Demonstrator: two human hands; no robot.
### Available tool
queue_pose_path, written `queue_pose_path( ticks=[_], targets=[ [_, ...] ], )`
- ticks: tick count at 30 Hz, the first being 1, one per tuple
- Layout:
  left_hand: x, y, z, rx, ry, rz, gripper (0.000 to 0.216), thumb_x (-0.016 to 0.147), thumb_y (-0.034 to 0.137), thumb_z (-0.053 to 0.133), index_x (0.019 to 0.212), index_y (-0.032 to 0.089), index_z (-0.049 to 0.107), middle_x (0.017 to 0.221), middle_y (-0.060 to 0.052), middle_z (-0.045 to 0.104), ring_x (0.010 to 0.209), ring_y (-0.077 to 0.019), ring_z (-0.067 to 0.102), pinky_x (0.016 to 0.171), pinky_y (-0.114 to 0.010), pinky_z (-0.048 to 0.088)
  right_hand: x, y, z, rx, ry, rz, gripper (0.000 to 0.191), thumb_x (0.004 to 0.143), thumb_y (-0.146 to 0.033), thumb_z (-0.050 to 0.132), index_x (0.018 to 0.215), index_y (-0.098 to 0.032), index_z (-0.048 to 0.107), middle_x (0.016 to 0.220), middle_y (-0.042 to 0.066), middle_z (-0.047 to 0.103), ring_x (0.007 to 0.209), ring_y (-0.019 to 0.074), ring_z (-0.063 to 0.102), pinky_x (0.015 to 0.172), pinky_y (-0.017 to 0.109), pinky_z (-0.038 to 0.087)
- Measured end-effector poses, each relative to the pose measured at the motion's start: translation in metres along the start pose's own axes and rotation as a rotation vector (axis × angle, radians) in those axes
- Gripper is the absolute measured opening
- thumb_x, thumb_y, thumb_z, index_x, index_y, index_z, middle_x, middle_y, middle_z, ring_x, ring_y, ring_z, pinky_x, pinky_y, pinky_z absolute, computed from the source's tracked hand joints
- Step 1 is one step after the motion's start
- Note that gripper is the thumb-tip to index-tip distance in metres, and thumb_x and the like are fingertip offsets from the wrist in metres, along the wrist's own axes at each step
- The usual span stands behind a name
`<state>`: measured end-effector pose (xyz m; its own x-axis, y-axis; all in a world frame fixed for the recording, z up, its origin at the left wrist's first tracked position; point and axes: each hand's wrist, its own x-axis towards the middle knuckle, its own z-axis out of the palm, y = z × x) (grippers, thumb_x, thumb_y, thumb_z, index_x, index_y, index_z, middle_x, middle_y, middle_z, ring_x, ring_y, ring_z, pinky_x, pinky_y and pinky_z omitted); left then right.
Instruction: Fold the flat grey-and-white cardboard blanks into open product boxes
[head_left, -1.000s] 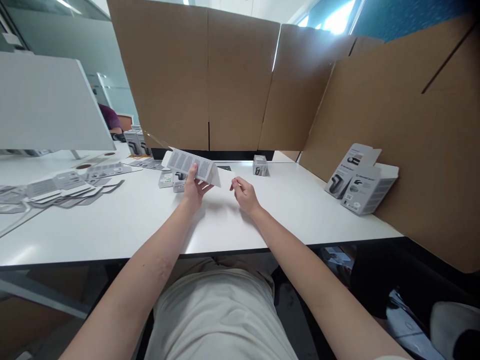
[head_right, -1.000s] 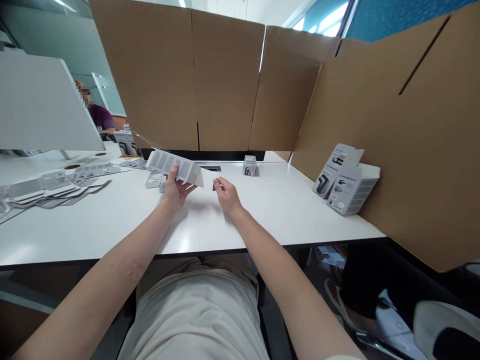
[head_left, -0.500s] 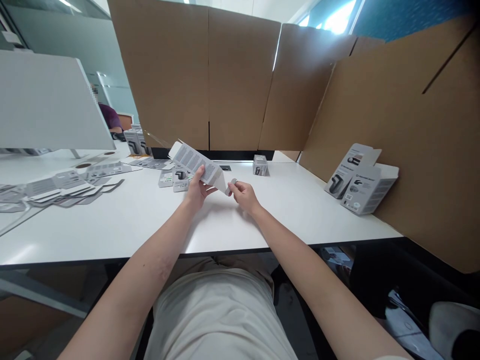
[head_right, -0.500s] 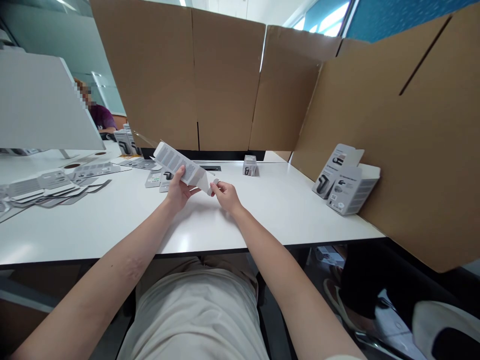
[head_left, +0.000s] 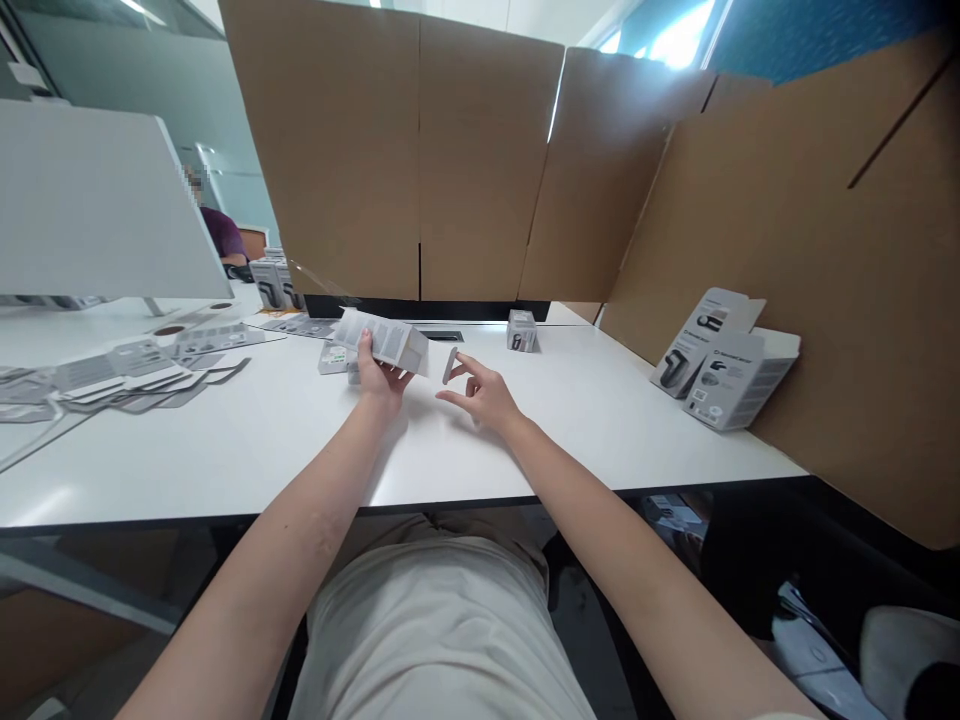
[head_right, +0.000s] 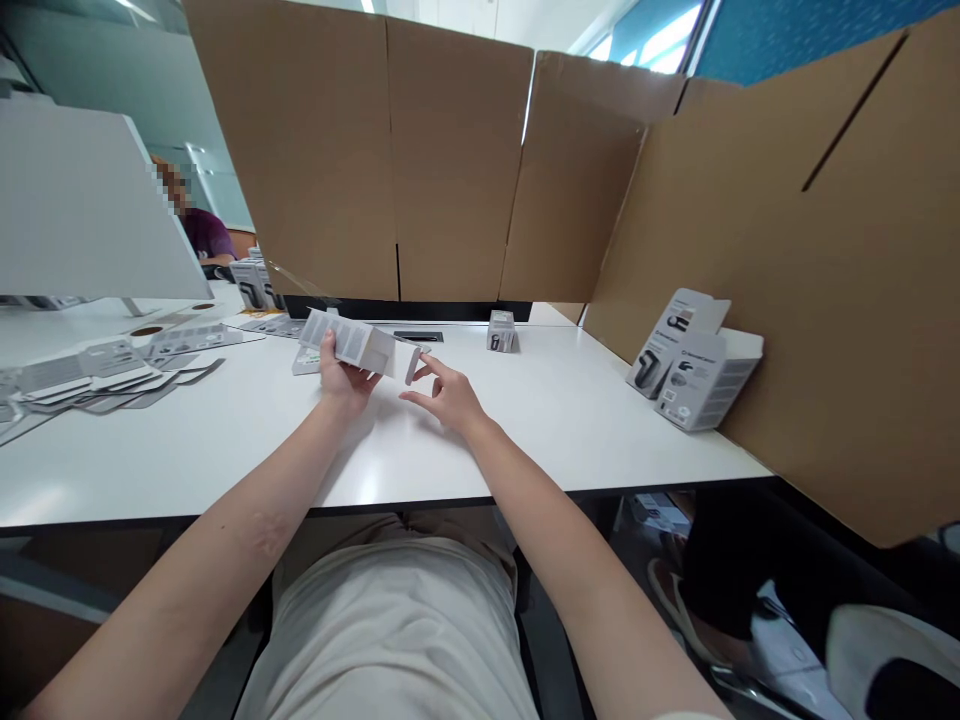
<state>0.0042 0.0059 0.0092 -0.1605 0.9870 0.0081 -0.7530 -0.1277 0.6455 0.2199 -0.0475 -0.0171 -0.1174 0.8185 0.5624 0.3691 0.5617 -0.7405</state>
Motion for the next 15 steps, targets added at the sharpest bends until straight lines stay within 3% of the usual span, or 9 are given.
queue_pose_path(
  ticks=[2, 6, 10, 15],
  targets=[
    [-0.001, -0.001, -0.001, 0.039, -0.028, -0.018, 0.051, 0.106, 0.069, 0.076, 0.136, 0.028, 0.077, 0.136, -0.011, 0.085, 0.126, -0.0315, 0.082, 0.093, -0.038, 0.071, 0.000, 0.001, -0.001, -0.033, 0.035, -0.033, 0.088, 0.087, -0.068, 0.101, 0.165, -0.035, 0.072, 0.131, 0.007, 0.085, 0.060, 0.0147, 0.051, 0.065, 0.038, 0.052],
    [-0.008, -0.004, 0.001, 0.142, -0.215, -0.090, 0.058, 0.100, 0.070, 0.084, 0.138, 0.026, 0.077, 0.140, -0.013, 0.084, 0.127, -0.0352, 0.082, 0.100, -0.046, 0.072, 0.002, 0.001, -0.006, -0.054, 0.160, -0.099, 0.090, 0.092, -0.066, 0.099, 0.171, -0.038, 0.067, 0.130, 0.006, 0.084, 0.062, 0.0151, 0.048, 0.068, 0.038, 0.053],
    [-0.017, -0.005, 0.005, 0.289, -0.386, -0.154, 0.070, 0.092, 0.075, 0.091, 0.139, 0.024, 0.078, 0.139, -0.015, 0.084, 0.124, -0.0386, 0.083, 0.102, -0.051, 0.073, 0.001, -0.001, -0.010, -0.122, 0.222, -0.102, 0.087, 0.090, -0.067, 0.101, 0.166, -0.039, 0.069, 0.122, 0.004, 0.082, 0.062, 0.0150, 0.050, 0.067, 0.037, 0.053],
    [-0.025, -0.006, 0.008, 0.411, -0.464, -0.131, 0.076, 0.089, 0.073, 0.095, 0.143, 0.023, 0.076, 0.145, -0.018, 0.082, 0.117, -0.0376, 0.086, 0.100, -0.050, 0.073, 0.000, -0.003, -0.010, -0.142, 0.262, -0.093, 0.079, 0.088, -0.064, 0.104, 0.156, -0.038, 0.071, 0.111, 0.001, 0.079, 0.063, 0.0153, 0.055, 0.068, 0.036, 0.054]
  ],
)
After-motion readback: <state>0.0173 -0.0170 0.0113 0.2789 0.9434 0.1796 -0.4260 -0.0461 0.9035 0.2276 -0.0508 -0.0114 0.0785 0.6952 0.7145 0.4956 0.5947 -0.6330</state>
